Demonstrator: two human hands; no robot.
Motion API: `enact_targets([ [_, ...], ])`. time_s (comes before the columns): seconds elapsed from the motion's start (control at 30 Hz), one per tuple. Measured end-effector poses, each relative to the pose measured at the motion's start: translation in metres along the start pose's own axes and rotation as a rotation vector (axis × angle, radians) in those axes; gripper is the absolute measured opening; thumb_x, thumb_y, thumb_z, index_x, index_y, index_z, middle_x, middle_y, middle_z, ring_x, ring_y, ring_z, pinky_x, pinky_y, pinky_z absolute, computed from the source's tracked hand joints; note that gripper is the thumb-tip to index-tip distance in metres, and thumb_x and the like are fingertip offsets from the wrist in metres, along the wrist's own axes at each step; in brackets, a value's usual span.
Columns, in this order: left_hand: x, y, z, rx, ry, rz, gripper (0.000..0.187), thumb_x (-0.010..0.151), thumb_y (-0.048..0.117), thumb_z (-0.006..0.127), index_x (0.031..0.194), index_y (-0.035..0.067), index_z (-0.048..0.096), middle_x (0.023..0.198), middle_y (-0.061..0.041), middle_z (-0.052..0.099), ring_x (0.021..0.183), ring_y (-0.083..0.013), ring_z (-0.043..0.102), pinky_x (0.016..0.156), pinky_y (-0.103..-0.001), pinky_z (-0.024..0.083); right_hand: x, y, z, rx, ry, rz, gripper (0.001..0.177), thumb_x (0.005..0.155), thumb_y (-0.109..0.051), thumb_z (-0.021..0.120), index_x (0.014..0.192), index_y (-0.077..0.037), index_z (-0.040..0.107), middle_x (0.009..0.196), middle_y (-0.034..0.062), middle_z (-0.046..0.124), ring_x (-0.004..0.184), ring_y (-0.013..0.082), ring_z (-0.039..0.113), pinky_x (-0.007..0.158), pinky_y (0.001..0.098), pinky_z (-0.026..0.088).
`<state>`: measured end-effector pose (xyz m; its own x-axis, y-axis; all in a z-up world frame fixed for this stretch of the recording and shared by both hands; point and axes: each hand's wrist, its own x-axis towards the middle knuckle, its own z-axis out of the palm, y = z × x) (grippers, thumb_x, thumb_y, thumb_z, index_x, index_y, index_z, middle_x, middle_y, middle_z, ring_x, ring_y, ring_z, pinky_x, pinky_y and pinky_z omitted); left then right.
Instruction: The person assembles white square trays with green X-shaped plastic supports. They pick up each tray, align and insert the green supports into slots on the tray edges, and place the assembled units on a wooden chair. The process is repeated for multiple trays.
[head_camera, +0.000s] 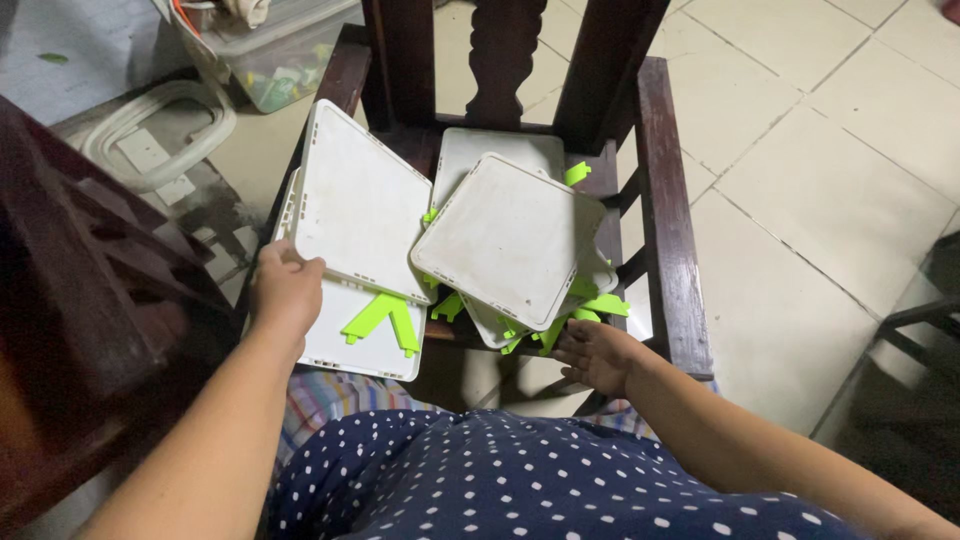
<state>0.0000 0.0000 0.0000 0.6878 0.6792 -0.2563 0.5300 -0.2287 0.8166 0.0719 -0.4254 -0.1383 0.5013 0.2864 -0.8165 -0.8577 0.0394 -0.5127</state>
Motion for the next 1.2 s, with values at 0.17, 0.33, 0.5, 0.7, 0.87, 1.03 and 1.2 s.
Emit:
enact_targets([
  [0.17,-0.005,0.003,-0.003,0.006,0.066,0.105,0.061,0.086,0.015,0.072,0.142,0.006,0.05,0.131,-0.016,0.066,0.12,-0.029,0.064,0.1,-0.038,0.049,0.004,-0.012,0.021,0.083,0.064,0.006,0.064,0.096,-0.037,0.06,0.151,-0.013,0.038,0.148,0.015,0.046,0.127,0.0294,0.052,0.111,0.0464,0.041],
  [0.33,-0.019,0.0,-0.001,-0.005,0.089,0.19,0.058,0.084,0.014,0.072,0.139,0.005,0.053,0.132,-0.016,0.066,0.122,-0.0291,0.064,0.1,-0.038,0.049,0.015,-0.021,0.035,0.112,0.106,0.021,0.063,0.094,-0.035,0.065,0.146,-0.011,0.038,0.14,0.0144,0.048,0.124,0.0282,0.053,0.108,0.0455,0.045],
  [0.5,-0.037,-0.005,-0.006,-0.032,0.017,0.124,0.059,0.086,0.016,0.071,0.141,0.007,0.051,0.142,-0.017,0.056,0.123,-0.0294,0.062,0.099,-0.038,0.05,0.025,-0.025,0.041,0.141,0.197,0.003,0.045,0.095,-0.035,0.075,0.118,-0.007,0.049,0.11,0.0101,0.045,0.1,0.0274,0.052,0.095,0.0489,0.053],
  [0.7,-0.049,-0.008,-0.01,-0.055,-0.056,0.029,0.056,0.088,0.016,0.069,0.142,0.01,0.052,0.141,-0.016,0.059,0.12,-0.0274,0.065,0.096,-0.038,0.053,0.012,-0.036,0.063,0.16,0.179,-0.094,0.023,0.094,-0.025,0.069,0.106,-0.007,0.061,0.102,0.0058,0.062,0.089,0.0173,0.064,0.088,0.0313,0.06],
  [0.87,-0.053,-0.01,-0.002,-0.241,-0.199,-0.067,0.052,0.089,0.017,0.066,0.139,0.01,0.054,0.129,-0.013,0.068,0.104,-0.0233,0.067,0.084,-0.036,0.054,-0.003,-0.045,0.072,0.28,0.036,-0.214,0.017,0.094,-0.018,0.066,0.104,-0.007,0.059,0.102,0.0064,0.064,0.087,0.0161,0.065,0.087,0.0311,0.061],
  [1.03,-0.052,-0.011,0.004,-0.239,-0.264,-0.088,0.048,0.092,0.022,0.064,0.137,0.012,0.056,0.124,-0.01,0.07,0.099,-0.0191,0.066,0.08,-0.033,0.055,-0.023,-0.036,0.069,0.264,-0.014,-0.192,0.021,0.098,-0.023,0.068,0.104,-0.005,0.059,0.101,0.0077,0.061,0.087,0.0175,0.062,0.089,0.0306,0.06],
  [1.2,-0.053,-0.011,0.012,-0.241,-0.29,-0.069,0.047,0.096,0.032,0.061,0.138,0.011,0.06,0.123,-0.015,0.071,0.101,-0.0207,0.065,0.082,-0.036,0.055,-0.064,-0.037,0.056,0.151,-0.149,-0.224,0.025,0.092,-0.024,0.066,0.111,-0.009,0.061,0.11,0.0073,0.068,0.097,0.021,0.068,0.093,0.0386,0.057],
])
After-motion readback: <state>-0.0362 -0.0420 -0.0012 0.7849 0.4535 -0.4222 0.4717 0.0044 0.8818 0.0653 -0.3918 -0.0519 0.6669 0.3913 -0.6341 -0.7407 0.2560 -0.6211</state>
